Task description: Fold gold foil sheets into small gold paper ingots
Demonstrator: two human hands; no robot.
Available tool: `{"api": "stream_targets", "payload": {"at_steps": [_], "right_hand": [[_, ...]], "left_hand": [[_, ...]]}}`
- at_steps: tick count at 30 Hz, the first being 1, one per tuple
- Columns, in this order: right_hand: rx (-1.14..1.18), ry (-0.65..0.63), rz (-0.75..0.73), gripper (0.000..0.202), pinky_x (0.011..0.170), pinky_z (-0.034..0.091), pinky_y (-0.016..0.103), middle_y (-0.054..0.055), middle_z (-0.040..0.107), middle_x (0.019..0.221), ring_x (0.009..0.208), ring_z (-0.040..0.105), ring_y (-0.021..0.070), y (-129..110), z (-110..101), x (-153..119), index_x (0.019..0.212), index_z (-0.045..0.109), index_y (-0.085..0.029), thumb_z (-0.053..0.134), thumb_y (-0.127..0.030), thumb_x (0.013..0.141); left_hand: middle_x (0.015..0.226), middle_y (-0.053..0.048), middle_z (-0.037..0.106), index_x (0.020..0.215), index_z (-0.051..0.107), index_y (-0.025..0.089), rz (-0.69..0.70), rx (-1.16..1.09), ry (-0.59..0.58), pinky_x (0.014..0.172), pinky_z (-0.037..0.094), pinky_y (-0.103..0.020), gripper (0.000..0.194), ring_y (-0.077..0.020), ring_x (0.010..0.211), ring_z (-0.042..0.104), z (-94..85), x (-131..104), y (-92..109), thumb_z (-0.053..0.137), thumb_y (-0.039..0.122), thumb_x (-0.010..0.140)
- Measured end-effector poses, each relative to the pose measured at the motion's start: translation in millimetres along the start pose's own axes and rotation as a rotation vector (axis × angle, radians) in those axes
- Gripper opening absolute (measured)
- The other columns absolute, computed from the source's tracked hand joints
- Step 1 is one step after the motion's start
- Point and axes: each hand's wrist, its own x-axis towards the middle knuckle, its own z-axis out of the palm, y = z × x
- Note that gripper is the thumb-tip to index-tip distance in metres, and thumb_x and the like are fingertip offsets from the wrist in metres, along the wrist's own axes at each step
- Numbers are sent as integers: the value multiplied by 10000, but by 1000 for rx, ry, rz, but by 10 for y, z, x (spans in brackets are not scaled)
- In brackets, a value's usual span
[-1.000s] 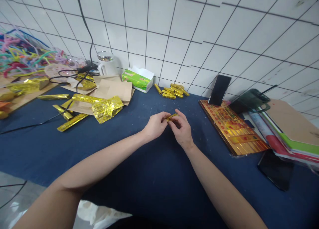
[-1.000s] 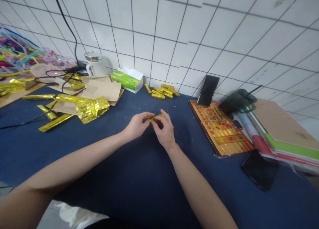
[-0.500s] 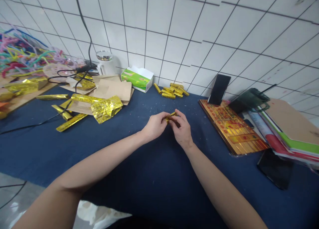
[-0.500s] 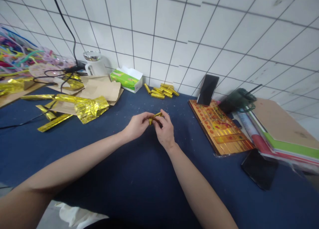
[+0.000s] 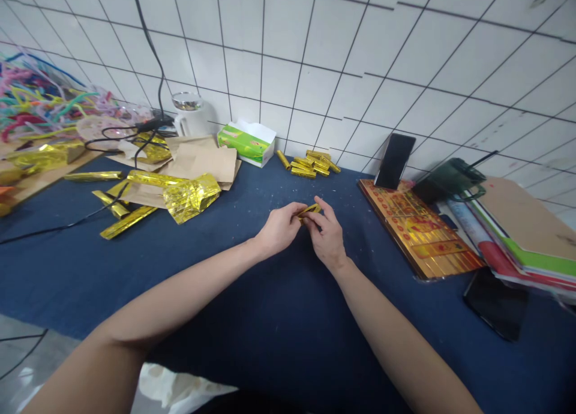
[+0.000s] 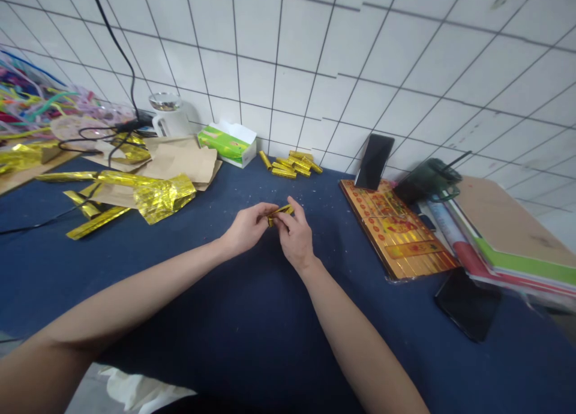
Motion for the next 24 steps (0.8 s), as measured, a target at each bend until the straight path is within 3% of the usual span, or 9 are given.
{"api": "stream_targets", "payload": {"at_steps": [10, 13, 17, 24], "right_hand": [[124, 81, 122, 192, 830, 469, 398, 97, 504, 1179, 977, 553, 210, -8, 20, -8, 955, 585, -213, 525, -270, 781], [236, 92, 207, 352, 752, 504, 371, 106, 490, 1198, 872, 588, 187, -2, 42, -11, 1084, 503, -217, 568, -285, 746], [379, 95, 313, 562, 738, 510, 348, 86, 582, 1033, 774, 605, 164, 44, 60, 11, 1216, 385, -196, 609, -295, 710], [429, 115, 344, 444, 754, 498, 346, 59, 589, 975, 790, 608, 167, 106, 62, 47, 1070, 479, -192, 643, -294, 671]], "left_hand": [[998, -45, 637, 1064, 547, 173, 8, 13, -32, 782, 474, -280, 314, -161, 892, 602, 25, -36, 56, 443, 114, 774], [998, -40, 636, 1055, 545, 176, 12, -29, -11, 799, 470, -283, 314, -153, 898, 599, 39, -28, 23, 447, 103, 767], [1013, -45, 629, 1051, 538, 164, 22, -63, 16, 822, 459, -282, 333, -146, 920, 590, 16, 3, -22, 432, 62, 753], [986, -53, 630, 1023, 553, 151, 6, -65, 34, 777, 468, -270, 297, -141, 879, 592, -46, 32, -3, 475, 90, 743]]}}
